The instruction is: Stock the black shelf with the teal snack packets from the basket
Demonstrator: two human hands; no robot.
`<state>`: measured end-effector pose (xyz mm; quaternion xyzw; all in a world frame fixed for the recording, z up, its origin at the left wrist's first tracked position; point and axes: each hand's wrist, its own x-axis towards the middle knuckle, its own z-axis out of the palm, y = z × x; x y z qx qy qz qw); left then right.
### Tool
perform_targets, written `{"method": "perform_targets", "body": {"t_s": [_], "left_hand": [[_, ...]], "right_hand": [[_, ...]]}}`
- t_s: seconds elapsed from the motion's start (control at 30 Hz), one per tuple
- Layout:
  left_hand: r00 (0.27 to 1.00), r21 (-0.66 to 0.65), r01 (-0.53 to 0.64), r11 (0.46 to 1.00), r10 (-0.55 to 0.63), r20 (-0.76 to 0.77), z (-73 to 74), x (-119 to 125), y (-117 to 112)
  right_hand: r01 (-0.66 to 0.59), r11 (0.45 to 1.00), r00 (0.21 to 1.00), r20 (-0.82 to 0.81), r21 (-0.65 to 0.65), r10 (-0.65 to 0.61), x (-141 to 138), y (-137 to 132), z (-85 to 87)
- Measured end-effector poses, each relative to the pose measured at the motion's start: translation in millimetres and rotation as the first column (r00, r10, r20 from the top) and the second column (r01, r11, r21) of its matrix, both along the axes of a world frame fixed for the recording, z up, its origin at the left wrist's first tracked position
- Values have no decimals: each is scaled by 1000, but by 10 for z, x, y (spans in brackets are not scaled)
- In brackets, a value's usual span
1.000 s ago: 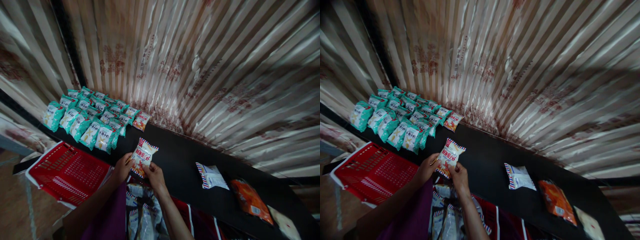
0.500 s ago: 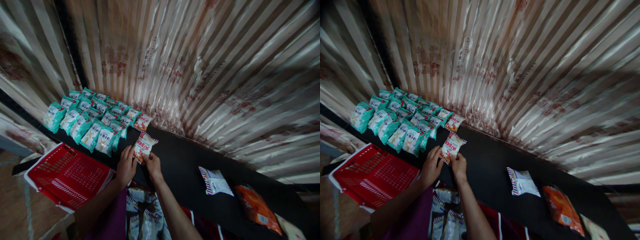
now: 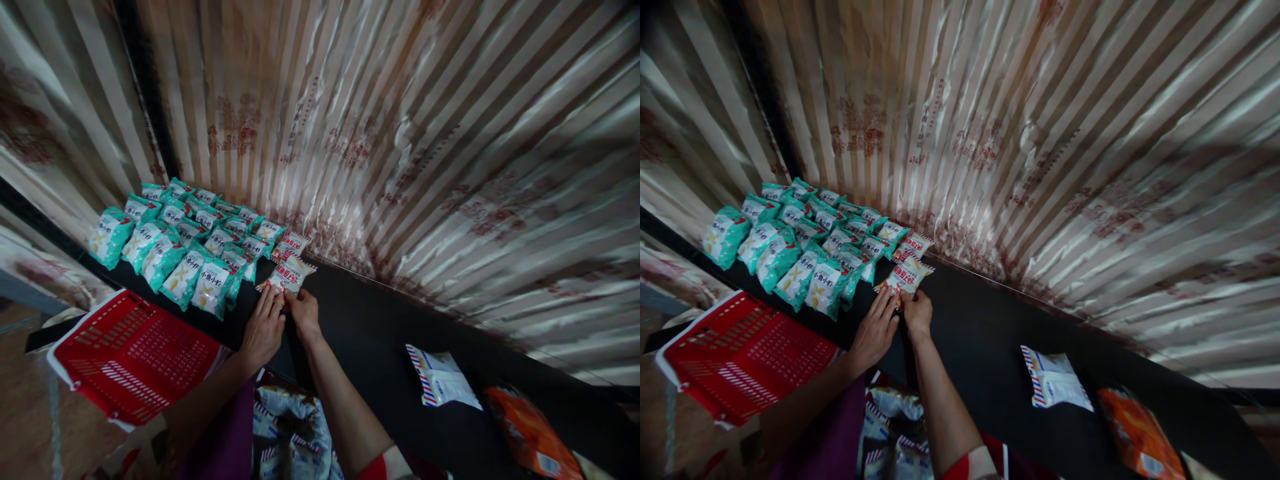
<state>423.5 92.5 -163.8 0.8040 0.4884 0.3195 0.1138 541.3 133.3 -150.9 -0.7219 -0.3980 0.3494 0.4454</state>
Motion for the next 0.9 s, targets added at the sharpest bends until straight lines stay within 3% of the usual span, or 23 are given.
{"method": "perform_targets", "body": {"t_s": [0.43,0.9], "left_hand": [[999,-28,-22,999,23,30,-54,73,240],[998,-27,-65,998,65,15,-62,61,327]], "right_hand": [[-3,1000,990,138,-11,5,30,294,12],[-68,997,973,218,-36,74,-51,452,43]]}}
